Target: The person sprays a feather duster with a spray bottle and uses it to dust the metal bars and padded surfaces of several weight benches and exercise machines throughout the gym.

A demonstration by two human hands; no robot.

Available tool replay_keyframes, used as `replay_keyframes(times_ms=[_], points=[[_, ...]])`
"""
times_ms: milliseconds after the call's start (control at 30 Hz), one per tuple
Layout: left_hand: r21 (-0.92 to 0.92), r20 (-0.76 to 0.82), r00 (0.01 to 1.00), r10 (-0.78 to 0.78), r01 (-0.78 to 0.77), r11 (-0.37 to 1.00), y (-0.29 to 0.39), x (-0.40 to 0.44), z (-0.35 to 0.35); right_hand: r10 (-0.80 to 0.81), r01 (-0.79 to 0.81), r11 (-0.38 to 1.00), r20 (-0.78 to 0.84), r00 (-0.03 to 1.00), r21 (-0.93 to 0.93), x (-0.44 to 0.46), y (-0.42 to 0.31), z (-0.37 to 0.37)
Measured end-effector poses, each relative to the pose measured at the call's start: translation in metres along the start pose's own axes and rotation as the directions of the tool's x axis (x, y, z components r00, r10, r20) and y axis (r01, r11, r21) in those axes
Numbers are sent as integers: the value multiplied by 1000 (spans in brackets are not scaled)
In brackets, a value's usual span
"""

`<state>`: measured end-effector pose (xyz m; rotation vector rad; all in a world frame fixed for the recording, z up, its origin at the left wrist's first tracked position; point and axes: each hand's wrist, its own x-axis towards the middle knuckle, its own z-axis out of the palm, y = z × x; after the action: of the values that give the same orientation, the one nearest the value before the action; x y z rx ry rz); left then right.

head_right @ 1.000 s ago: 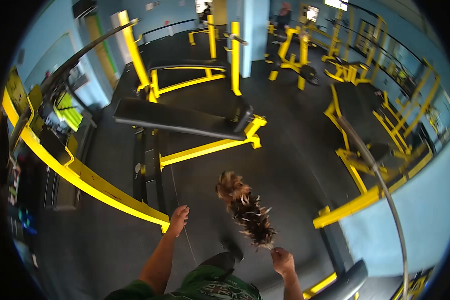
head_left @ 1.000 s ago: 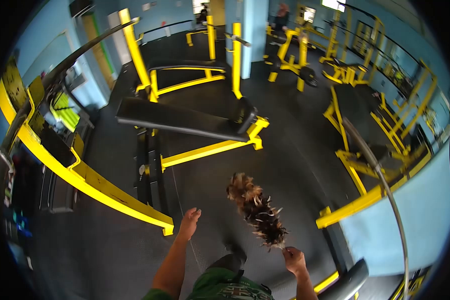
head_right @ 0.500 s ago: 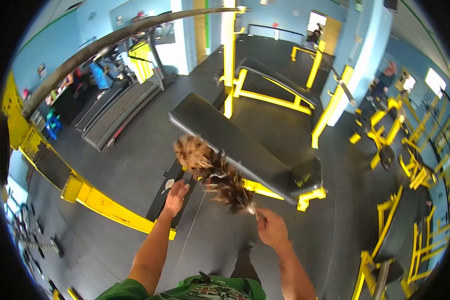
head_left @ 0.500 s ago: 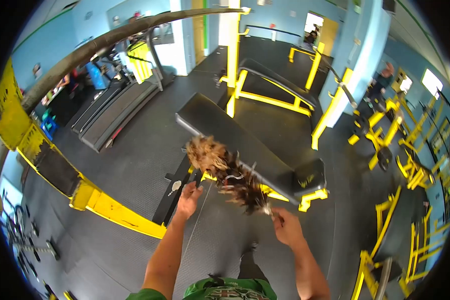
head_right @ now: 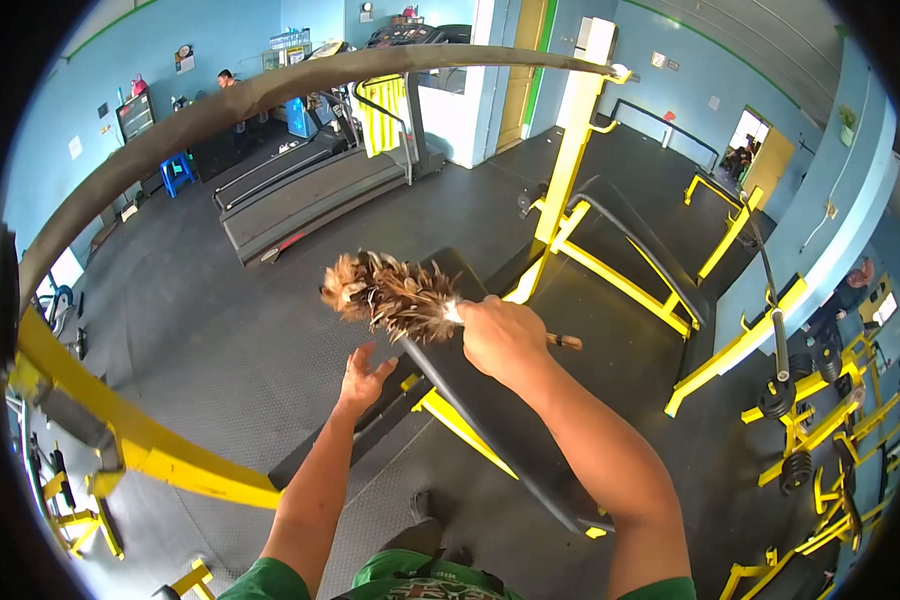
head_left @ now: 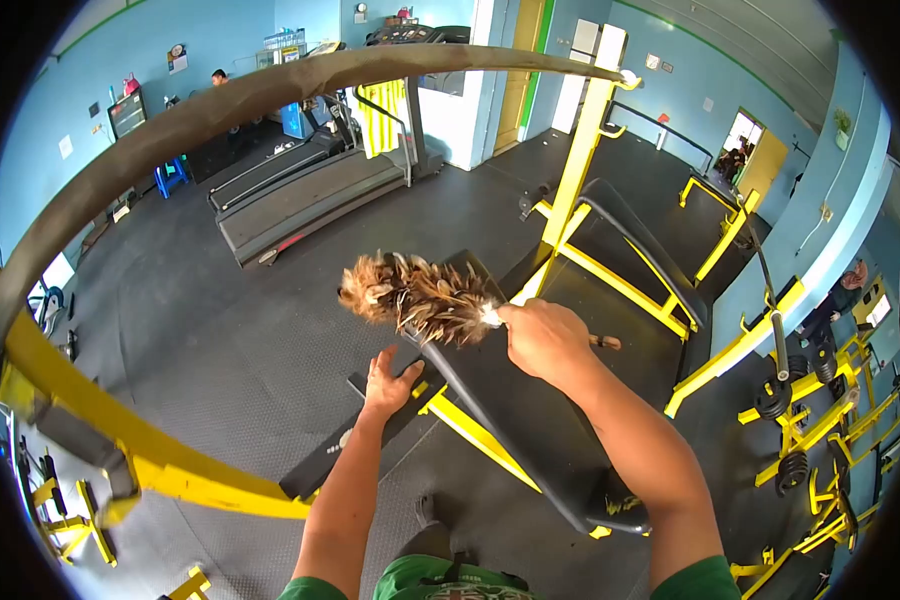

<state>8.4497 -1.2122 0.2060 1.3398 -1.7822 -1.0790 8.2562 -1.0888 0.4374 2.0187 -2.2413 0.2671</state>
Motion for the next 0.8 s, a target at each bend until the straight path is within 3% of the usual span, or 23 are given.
replay_keyframes(times_ms=[167, 300, 367, 500, 567, 600, 633, 700, 800], points=[[-55, -33, 999, 2, -3, 999, 0, 73, 18, -33, 41, 998, 139, 990, -49, 75, 31, 7], [0, -64, 998, -22, 22, 1000, 20, 108, 18, 129, -121, 977, 34, 991, -177, 122, 68, 10], [14, -67, 998, -9, 10, 1000, 25, 118, 16, 105, -96, 980, 42, 994, -174, 131, 85, 16], [356, -99, 983, 156, -111, 928, 50, 133, 13, -115, 105, 992, 156, 981, 74, 131, 95, 19], [364, -112, 979, 168, -117, 924, 57, 136, 19, 2, 7, 998, 164, 986, -56, 141, 114, 21], [382, -128, 976, 178, -117, 917, 63, 135, 21, 125, -116, 990, 121, 985, -82, 149, 129, 31], [390, -128, 976, 176, -114, 914, 70, 133, 23, 132, -126, 989, 75, 988, -73, 149, 138, 35], [461, -98, 981, 169, -106, 881, 78, 132, 29, 148, -149, 986, 14, 989, 71, 134, 152, 41], [582, -32, 981, 192, -138, 802, 100, 127, 46, 257, -271, 940, 92, 962, 207, 83, 179, 70]])
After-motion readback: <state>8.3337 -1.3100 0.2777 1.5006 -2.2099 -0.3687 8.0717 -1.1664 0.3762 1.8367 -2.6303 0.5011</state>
